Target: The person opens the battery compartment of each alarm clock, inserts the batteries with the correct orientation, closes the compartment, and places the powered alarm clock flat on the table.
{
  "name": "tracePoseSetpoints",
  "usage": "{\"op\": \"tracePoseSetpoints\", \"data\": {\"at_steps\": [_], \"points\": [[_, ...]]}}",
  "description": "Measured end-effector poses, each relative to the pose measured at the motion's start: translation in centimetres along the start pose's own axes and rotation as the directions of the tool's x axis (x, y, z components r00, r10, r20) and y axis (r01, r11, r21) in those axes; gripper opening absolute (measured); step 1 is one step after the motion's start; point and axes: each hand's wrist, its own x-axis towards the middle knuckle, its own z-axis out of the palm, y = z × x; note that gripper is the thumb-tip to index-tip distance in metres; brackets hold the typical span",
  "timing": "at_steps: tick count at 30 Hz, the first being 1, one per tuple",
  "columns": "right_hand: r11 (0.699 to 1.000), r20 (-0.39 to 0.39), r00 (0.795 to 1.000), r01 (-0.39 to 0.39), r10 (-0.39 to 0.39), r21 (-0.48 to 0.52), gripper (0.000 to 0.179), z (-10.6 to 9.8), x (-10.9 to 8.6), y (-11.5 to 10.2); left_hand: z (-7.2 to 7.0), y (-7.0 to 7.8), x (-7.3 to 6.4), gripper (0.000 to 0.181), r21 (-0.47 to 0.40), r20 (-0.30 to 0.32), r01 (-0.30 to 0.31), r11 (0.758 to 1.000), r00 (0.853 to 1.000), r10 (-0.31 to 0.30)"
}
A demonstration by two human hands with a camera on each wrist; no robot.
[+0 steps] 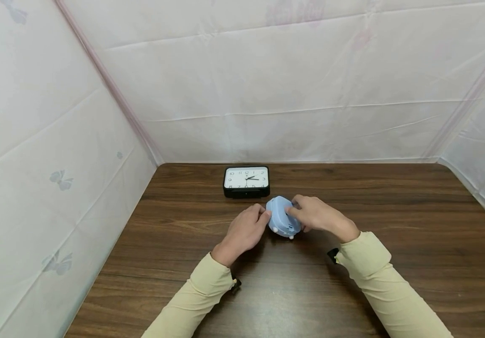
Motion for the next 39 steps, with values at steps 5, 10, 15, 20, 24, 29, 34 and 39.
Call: {"op": "tracePoseSetpoints", "data": {"at_steps": [5,10,15,20,24,29,34,39], "points": [[0.998,-0.016,1.0,0.021,-0.022,-0.065,0.048,0.0,-0.33,-0.2,0.05,0.13,0.0,0.034,-0.014,-0.016,-0.018,1.0,1.0,0.017],[0.988,-0.085,0.99,0.098,-0.109,-0.117,0.035,0.0,-0.51,-0.42,0.07,0.12,0.08,0.033,-0.025,-0.021,-0.045,0.999,0.999,0.045],[0.986,-0.118,0.982,0.137,-0.148,-0.094,0.03,-0.02,-0.65,-0.57,0.1,0.14,0.12,0.037,-0.047,-0.011,-0.052,0.998,0.999,0.052],[0.993,-0.086,0.991,0.11,-0.107,0.035,0.033,0.02,-0.77,-0.67,0.11,0.19,-0.02,0.042,-0.057,0.032,-0.058,0.997,0.998,0.06],[0.988,-0.072,0.995,0.08,-0.071,0.129,0.035,0.01,-0.68,-0.65,0.11,0.23,-0.13,0.046,-0.057,0.055,-0.067,0.996,0.996,0.07],[0.982,-0.068,0.996,0.065,-0.054,0.18,0.045,0.04,-0.49,-0.6,0.18,0.18,-0.1,0.05,-0.053,0.063,-0.071,0.996,0.995,0.074],[0.983,-0.05,0.998,0.049,-0.041,0.176,0.06,0.03,-0.35,-0.41,0.35,0.13,-0.06,0.052,-0.05,0.068,-0.077,0.996,0.994,0.08],[0.963,-0.033,0.997,0.072,-0.065,0.26,0.064,0.08,-0.24,-0.3,0.37,0.07,-0.09,0.053,-0.069,0.071,-0.075,0.995,0.994,0.08]]}}
